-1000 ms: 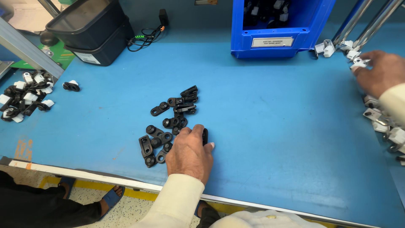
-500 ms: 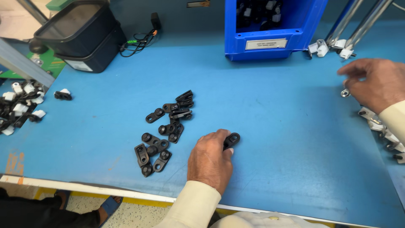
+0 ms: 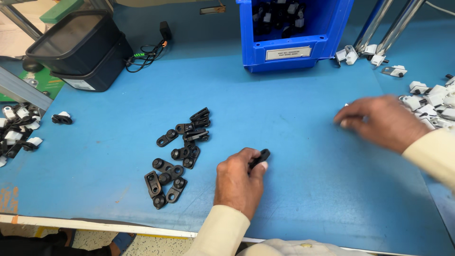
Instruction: The person repeatedly picks a black plastic bracket and a white electrical component, aligns them, and presses them together to form an assembly. The person places each completed assembly into a blue bin and continues the process with new parts from the piles on the table.
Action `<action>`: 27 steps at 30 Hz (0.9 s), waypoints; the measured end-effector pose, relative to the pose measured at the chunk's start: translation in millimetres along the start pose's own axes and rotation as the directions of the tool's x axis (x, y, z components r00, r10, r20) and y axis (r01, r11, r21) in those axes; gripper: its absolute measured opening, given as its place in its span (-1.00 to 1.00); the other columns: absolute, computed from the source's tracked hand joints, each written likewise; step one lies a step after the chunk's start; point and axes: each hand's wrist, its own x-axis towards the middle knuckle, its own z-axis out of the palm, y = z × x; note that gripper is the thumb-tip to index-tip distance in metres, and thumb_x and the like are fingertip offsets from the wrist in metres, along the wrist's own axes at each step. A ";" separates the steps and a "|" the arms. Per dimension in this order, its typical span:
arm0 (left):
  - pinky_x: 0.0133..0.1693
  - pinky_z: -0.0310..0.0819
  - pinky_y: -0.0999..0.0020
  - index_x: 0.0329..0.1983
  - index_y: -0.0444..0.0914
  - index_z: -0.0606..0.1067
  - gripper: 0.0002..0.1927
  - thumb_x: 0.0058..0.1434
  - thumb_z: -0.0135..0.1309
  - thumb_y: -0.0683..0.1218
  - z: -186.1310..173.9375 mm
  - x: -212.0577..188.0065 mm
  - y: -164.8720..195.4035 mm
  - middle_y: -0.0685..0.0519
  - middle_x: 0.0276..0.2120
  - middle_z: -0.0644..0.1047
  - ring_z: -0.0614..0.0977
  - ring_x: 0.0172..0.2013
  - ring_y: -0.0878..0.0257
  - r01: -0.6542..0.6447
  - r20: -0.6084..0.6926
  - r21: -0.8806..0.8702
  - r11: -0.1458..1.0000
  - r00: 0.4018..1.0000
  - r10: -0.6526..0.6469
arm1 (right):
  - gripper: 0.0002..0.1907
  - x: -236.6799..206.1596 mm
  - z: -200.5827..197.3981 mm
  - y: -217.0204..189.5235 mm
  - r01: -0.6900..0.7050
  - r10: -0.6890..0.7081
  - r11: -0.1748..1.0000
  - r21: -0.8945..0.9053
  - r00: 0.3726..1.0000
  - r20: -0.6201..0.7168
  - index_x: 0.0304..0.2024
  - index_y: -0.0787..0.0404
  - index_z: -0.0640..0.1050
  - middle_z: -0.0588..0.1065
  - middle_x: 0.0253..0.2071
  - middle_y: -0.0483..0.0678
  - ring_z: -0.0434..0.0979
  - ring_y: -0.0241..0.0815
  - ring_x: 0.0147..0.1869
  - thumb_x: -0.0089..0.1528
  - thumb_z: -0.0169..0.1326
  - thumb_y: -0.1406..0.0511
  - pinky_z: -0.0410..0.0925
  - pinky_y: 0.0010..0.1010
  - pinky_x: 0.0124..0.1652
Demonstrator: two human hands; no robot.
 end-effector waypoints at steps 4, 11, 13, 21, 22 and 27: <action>-0.14 0.66 0.31 -0.04 -0.17 0.62 -0.75 0.20 0.20 -0.15 1.8 4.7 7.4 -0.02 -0.24 0.70 0.76 -0.27 0.18 0.039 0.031 -0.055 0.998 0.999 -0.038 | -0.73 -14.1 -0.6 -33.5 -0.351 0.366 0.903 0.249 0.930 -0.016 0.06 0.10 0.65 0.63 -0.30 -0.01 0.66 -0.18 -0.27 0.32 0.09 0.32 0.53 -0.32 -0.16; -0.01 0.64 0.30 0.15 -0.10 0.50 -0.50 0.11 0.24 -0.22 -1.7 8.9 13.8 0.07 -0.03 0.64 0.72 -0.12 0.21 0.001 0.138 0.009 1.000 0.990 -0.002 | -0.65 -3.2 -8.3 -9.0 -0.560 0.583 0.742 0.368 0.810 0.058 0.17 0.10 0.61 0.65 -0.10 0.03 0.67 -0.07 -0.19 0.36 0.06 0.20 0.52 -0.19 -0.19; 0.05 0.60 0.31 0.18 -0.07 0.49 -0.46 0.10 0.23 -0.23 -1.9 10.5 15.9 0.10 0.01 0.64 0.70 -0.06 0.22 -0.001 0.185 0.026 1.000 0.983 -0.004 | -0.63 0.5 -6.6 -9.4 -0.515 0.517 0.807 0.289 0.853 0.075 0.12 0.08 0.64 0.65 -0.07 0.04 0.66 -0.06 -0.12 0.30 0.12 0.14 0.52 -0.17 -0.13; 0.06 0.59 0.29 0.31 -0.08 0.37 -0.31 0.08 0.24 -0.25 -3.1 4.6 13.3 0.03 0.20 0.48 0.58 0.09 0.21 0.010 0.158 0.001 1.000 0.987 -0.010 | -0.53 -17.2 3.7 -46.3 -0.188 0.187 0.982 -0.031 0.981 -0.052 0.08 0.03 0.61 0.60 -0.12 0.00 0.59 -0.02 -0.04 0.15 0.19 0.06 0.46 -0.17 -0.04; 0.05 0.61 0.29 0.28 -0.11 0.41 -0.37 0.10 0.23 -0.23 -1.9 3.9 14.0 0.02 0.17 0.49 0.58 0.08 0.20 0.022 0.109 0.002 1.000 0.994 -0.022 | -0.58 -18.5 3.2 -50.0 -0.231 0.227 0.972 -0.052 0.971 -0.068 0.08 0.02 0.61 0.61 -0.13 -0.03 0.59 -0.05 -0.02 0.21 0.15 0.07 0.46 -0.17 -0.04; -0.08 0.68 0.28 0.08 -0.17 0.53 -0.69 0.28 0.12 -0.06 -2.1 2.3 16.2 0.02 -0.05 0.61 0.72 -0.11 0.20 0.202 0.030 0.090 0.975 0.978 -0.205 | -0.64 -24.0 1.4 -64.8 -0.168 0.160 0.985 -0.048 0.977 -0.144 0.00 0.05 0.63 0.60 -0.12 -0.05 0.58 -0.06 0.00 0.22 0.13 0.08 0.45 -0.17 -0.07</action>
